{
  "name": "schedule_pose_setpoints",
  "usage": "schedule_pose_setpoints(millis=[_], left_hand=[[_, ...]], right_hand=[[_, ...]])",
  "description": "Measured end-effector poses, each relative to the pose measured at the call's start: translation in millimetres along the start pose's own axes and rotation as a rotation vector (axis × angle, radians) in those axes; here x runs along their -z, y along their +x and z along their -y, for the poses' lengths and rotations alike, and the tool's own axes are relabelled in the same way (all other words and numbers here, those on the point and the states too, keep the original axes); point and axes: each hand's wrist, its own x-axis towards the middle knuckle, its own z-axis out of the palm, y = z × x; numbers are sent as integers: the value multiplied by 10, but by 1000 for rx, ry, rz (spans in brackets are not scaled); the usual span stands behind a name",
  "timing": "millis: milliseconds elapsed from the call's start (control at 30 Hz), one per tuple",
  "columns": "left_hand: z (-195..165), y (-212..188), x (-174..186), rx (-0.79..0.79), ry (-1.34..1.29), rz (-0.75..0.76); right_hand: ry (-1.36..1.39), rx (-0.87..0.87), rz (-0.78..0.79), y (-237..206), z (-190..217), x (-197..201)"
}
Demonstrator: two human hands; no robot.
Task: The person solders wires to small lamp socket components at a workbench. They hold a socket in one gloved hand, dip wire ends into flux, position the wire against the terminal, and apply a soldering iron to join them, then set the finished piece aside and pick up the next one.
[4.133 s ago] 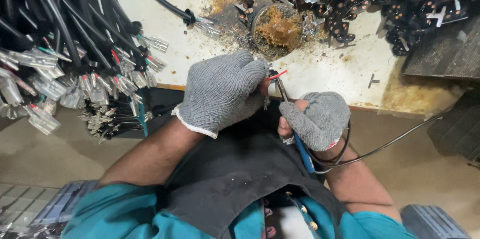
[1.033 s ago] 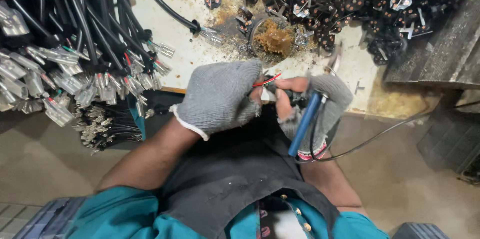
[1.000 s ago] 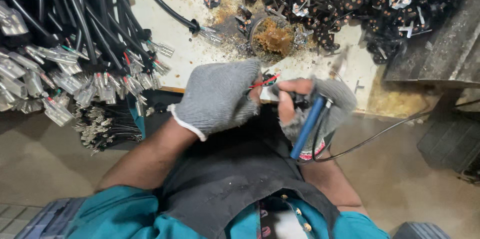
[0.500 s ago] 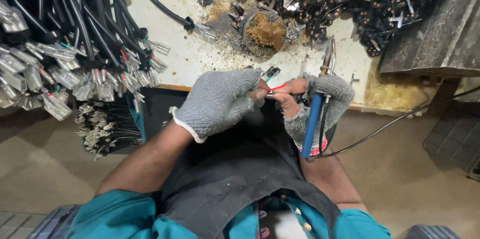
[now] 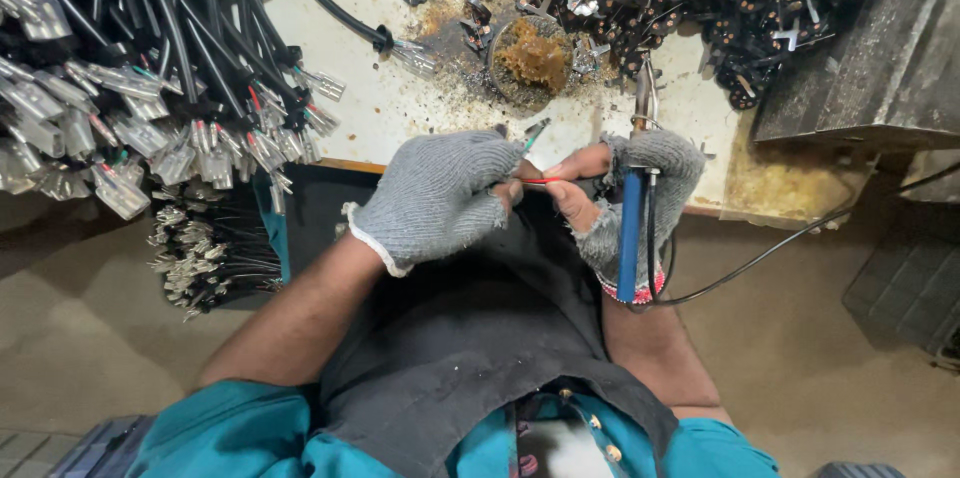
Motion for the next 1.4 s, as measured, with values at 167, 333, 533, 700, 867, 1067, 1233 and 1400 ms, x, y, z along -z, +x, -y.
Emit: schedule_pose_setpoints(millis=[167, 333, 533, 700, 867, 1067, 1233, 1400], left_hand=[[-110, 26, -17, 86, -33, -38], [-117, 25, -3, 78, -51, -56], [-76, 37, 0, 37, 8, -52], [-82, 23, 4, 11, -42, -87], [-113, 20, 34, 45, -75, -68], [-140, 36, 49, 46, -99, -92], [-49, -1, -7, 16, -46, -103], [-69, -26, -81, -22, 53, -156]], right_hand=[[-191, 80, 23, -3, 29, 43], [-221, 64, -46, -29, -21, -41], [18, 22, -38, -86, -31, -57], [22, -104, 13, -134, 6, 1], [40, 86, -56, -88, -67, -89], [-61, 143, -88, -71, -91, -116], [-12, 123, -52, -81, -122, -92], [72, 35, -42, -84, 37, -120]])
